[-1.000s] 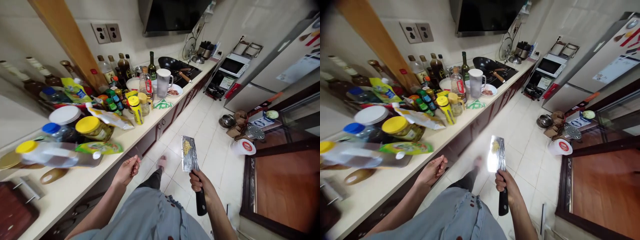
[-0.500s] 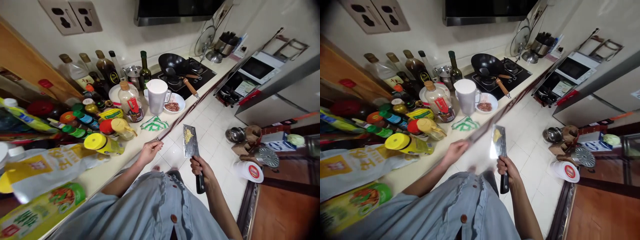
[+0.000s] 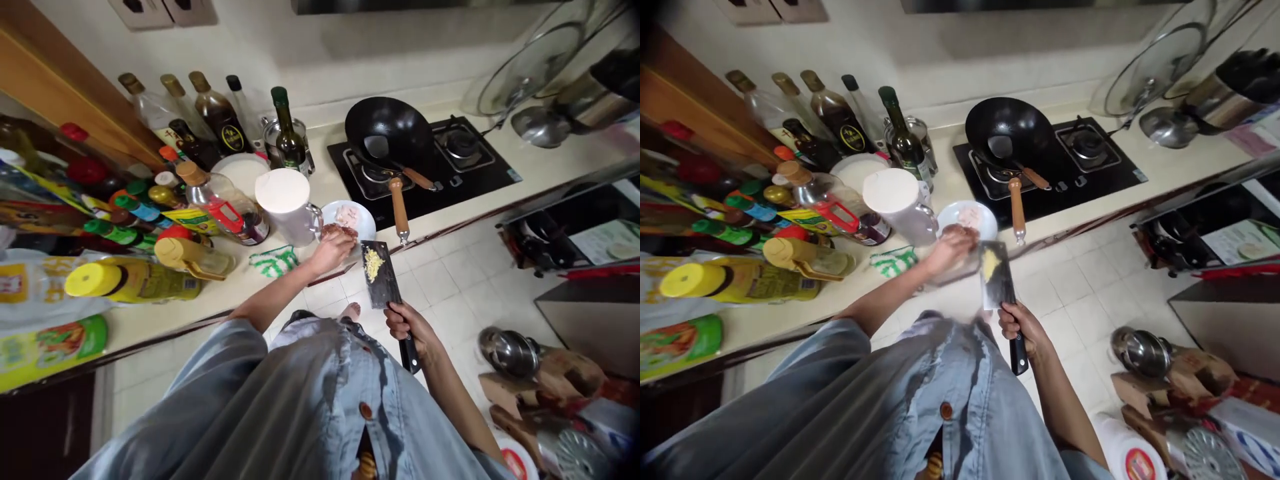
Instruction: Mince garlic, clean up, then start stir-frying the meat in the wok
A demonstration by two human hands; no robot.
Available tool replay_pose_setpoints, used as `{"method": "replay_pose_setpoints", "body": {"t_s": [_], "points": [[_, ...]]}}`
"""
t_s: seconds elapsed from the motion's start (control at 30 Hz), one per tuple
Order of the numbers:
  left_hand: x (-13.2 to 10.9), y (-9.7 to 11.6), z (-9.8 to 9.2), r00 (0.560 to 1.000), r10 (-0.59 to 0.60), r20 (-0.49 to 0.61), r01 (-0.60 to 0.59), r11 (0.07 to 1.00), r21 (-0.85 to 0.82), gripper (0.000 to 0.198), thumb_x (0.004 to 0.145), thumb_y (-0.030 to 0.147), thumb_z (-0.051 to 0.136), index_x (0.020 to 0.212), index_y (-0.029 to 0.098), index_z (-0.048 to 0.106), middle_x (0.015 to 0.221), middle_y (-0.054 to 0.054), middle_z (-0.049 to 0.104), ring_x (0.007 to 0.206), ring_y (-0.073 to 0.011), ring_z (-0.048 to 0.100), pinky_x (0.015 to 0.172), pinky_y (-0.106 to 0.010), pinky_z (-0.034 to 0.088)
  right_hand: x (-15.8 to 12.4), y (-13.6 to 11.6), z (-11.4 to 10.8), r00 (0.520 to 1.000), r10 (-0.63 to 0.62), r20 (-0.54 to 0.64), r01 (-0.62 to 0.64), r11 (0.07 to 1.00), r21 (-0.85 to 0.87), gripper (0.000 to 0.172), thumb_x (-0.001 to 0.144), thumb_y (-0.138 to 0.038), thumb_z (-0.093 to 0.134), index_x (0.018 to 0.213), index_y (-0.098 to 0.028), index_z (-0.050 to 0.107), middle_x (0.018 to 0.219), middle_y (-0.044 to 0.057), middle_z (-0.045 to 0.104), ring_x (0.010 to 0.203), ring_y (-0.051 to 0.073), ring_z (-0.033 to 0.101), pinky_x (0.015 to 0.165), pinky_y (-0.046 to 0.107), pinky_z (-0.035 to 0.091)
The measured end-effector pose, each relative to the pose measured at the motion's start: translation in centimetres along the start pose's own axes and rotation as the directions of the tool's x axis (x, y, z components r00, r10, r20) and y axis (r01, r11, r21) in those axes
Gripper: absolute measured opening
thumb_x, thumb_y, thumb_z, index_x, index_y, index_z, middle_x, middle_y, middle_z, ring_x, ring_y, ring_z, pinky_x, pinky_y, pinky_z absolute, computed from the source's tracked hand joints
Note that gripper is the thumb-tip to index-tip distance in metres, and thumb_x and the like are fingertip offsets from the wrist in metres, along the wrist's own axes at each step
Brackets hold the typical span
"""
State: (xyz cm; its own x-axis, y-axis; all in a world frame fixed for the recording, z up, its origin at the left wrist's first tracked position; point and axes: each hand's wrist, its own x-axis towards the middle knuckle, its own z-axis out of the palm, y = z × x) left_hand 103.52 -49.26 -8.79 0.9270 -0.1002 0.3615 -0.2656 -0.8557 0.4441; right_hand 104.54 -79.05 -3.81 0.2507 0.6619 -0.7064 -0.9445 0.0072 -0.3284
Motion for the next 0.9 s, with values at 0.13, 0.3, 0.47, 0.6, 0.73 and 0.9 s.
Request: {"method": "replay_pose_setpoints", "body": {"t_s": [0.13,0.3,0.47,0.6,0.73,0.9], "points": [[4.0,-1.6,2.9,0.99,-0.032,0.135,0.013,0.99,0.137,0.025,0.093,0.022,0.05,0.096,0.015,0.073,0.106,-0.011,0.07,0.104,-0.024,0.059,0.097,-0.042,0.04,0.6,-4.2,-1.9,0.996,0.083,0.031,-0.082,0.996,-0.044,0.053,0.069,-0.025,0.085,0.074,-0.021,0.032,0.055,-0.012,0.034,0.039,-0.002,0.022,0.033,0.009,0.015],[4.7,-2.0,3.7,0.964,0.025,0.265,-0.08,0.977,0.197,0.027,0.092,0.029,0.049,0.092,0.015,0.072,0.096,-0.011,0.069,0.097,-0.0236,0.06,0.102,-0.047,0.032,1.7,-7.0,-2.6,0.989,0.138,0.06,-0.134,0.989,-0.064,0.052,0.07,-0.024,0.084,0.075,-0.021,0.032,0.055,-0.012,0.035,0.039,-0.002,0.022,0.033,0.009,0.015],[3.7,-2.4,2.9,0.958,0.088,0.273,-0.143,0.972,0.188,0.041,0.091,0.049,0.05,0.101,0.015,0.07,0.105,-0.013,0.067,0.104,-0.0267,0.058,0.11,-0.051,0.024,2.6,-8.5,-2.6,0.986,0.147,0.078,-0.14,0.987,-0.081,0.049,0.073,-0.023,0.082,0.074,-0.021,0.033,0.055,-0.012,0.035,0.038,-0.001,0.022,0.033,0.009,0.015],[3.1,-2.5,2.9,0.967,0.085,0.24,-0.139,0.966,0.217,0.05,0.087,0.06,0.052,0.092,0.014,0.07,0.096,-0.012,0.067,0.101,-0.0278,0.058,0.108,-0.052,0.025,3.4,-9.4,-2.3,0.987,0.147,0.063,-0.14,0.985,-0.104,0.046,0.074,-0.022,0.081,0.076,-0.021,0.034,0.056,-0.012,0.036,0.039,-0.001,0.023,0.034,0.009,0.017],[2.9,-2.4,3.6,0.984,0.019,0.177,-0.063,0.967,0.246,0.046,0.091,0.054,0.049,0.08,0.015,0.071,0.087,-0.01,0.068,0.093,-0.0251,0.059,0.102,-0.049,0.033,4.3,-10.0,-1.5,0.988,0.145,0.049,-0.136,0.98,-0.142,0.044,0.075,-0.022,0.079,0.077,-0.021,0.035,0.057,-0.011,0.036,0.04,-0.001,0.024,0.034,0.009,0.019],[2.6,-2.2,3.8,0.989,-0.118,0.086,0.098,0.973,0.21,0.038,0.094,0.037,0.049,0.074,0.014,0.071,0.074,-0.01,0.067,0.088,-0.0238,0.061,0.103,-0.049,0.038,4.9,-10.5,-0.4,0.989,0.144,0.026,-0.136,0.972,-0.194,0.042,0.073,-0.023,0.08,0.079,-0.021,0.038,0.059,-0.01,0.039,0.042,0.0,0.025,0.034,0.009,0.02]]}}
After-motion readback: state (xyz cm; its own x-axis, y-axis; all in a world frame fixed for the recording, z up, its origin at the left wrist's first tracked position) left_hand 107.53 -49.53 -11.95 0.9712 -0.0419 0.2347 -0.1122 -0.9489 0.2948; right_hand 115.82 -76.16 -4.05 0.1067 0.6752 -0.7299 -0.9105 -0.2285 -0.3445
